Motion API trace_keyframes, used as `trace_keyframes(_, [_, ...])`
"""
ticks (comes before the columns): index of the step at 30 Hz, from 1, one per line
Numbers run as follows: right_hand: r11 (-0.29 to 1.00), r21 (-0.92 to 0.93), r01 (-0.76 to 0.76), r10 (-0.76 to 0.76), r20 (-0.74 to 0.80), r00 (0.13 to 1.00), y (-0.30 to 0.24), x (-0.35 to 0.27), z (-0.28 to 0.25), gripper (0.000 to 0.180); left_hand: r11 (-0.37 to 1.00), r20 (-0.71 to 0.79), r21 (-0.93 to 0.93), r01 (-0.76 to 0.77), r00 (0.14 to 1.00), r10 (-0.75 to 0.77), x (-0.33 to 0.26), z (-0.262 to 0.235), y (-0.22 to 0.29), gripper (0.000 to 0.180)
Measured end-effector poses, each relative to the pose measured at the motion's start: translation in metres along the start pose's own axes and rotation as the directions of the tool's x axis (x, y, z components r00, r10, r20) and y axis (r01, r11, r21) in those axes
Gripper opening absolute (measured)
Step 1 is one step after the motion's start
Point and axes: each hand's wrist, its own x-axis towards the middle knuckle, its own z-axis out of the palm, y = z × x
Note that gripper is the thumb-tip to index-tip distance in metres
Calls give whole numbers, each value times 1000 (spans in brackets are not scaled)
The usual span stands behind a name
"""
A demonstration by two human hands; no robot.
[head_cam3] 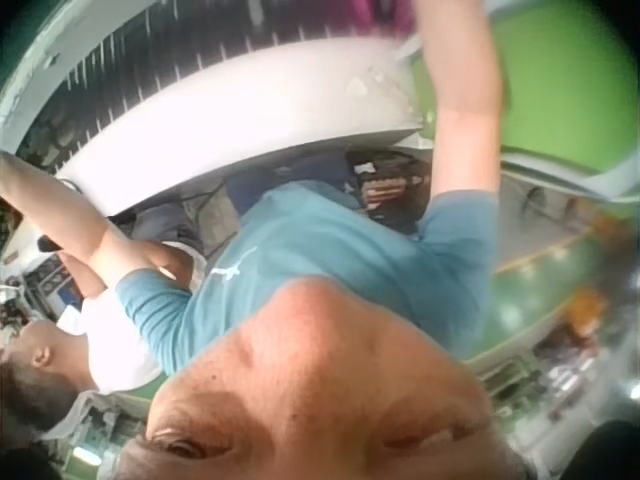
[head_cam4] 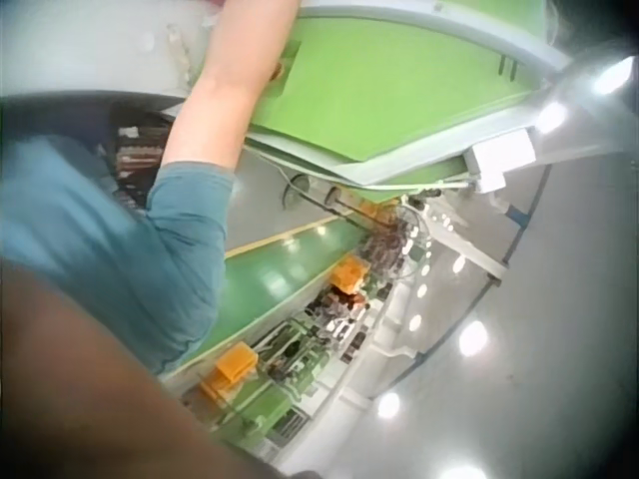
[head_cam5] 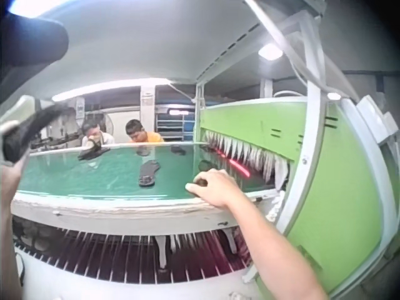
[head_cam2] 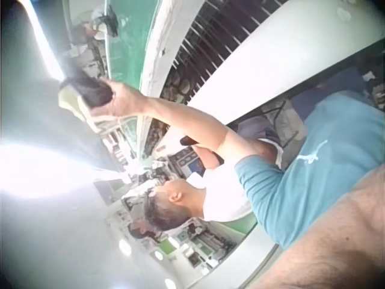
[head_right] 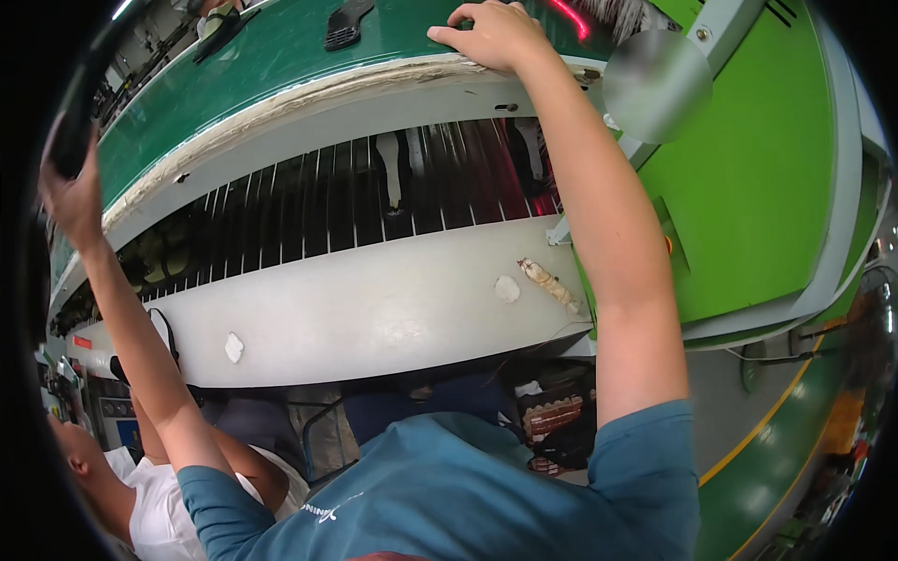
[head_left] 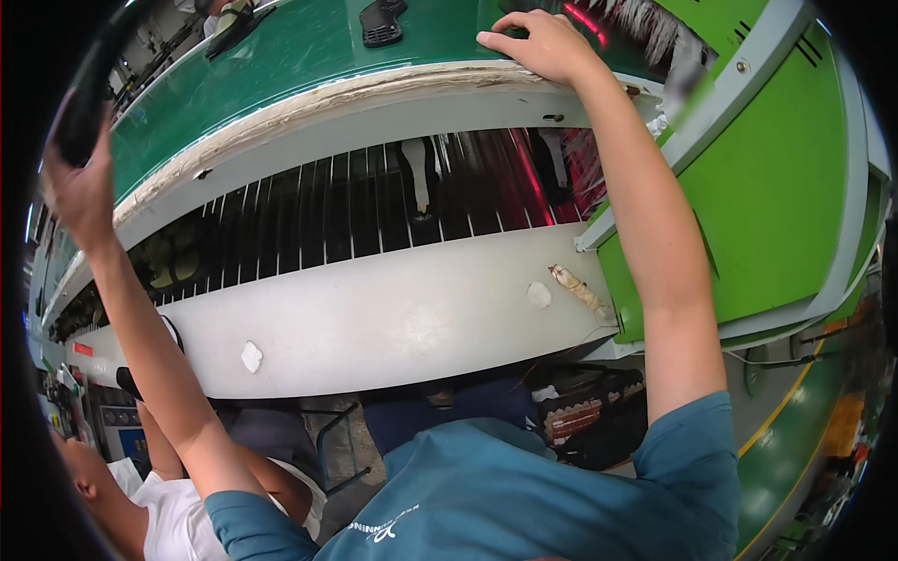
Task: The person assembles black sandals by hand on a factory assembly line. They pick up a sandal upper and a sole, apply adhesive from a tube to the sole, and press the two parts together. The person then places the assembled sandal onto a moving conveyor belt.
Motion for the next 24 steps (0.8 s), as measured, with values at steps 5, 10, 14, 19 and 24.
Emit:
trace_keyframes(5, [996,81,38,-31,-84,996,-21,-11,-14,51,975,475,61,212,854,-215,-79,77,-26,68])
trace_keyframes(10, [997,72,-11,14,-43,999,-13,-15,-19,51,874,498,56,482,745,-443,-100,87,-28,67])
trace_keyframes(14, [995,91,30,-23,-70,997,-19,-11,-13,50,934,414,83,348,840,-350,-110,73,-35,56])
trace_keyframes(19, [995,95,-29,35,-70,997,-18,-13,-17,49,893,286,63,446,849,-444,-123,79,-24,45])
trace_keyframes(24, [999,5,-43,43,-83,996,-15,-14,-11,48,980,-197,59,188,965,-173,-164,86,70,18])
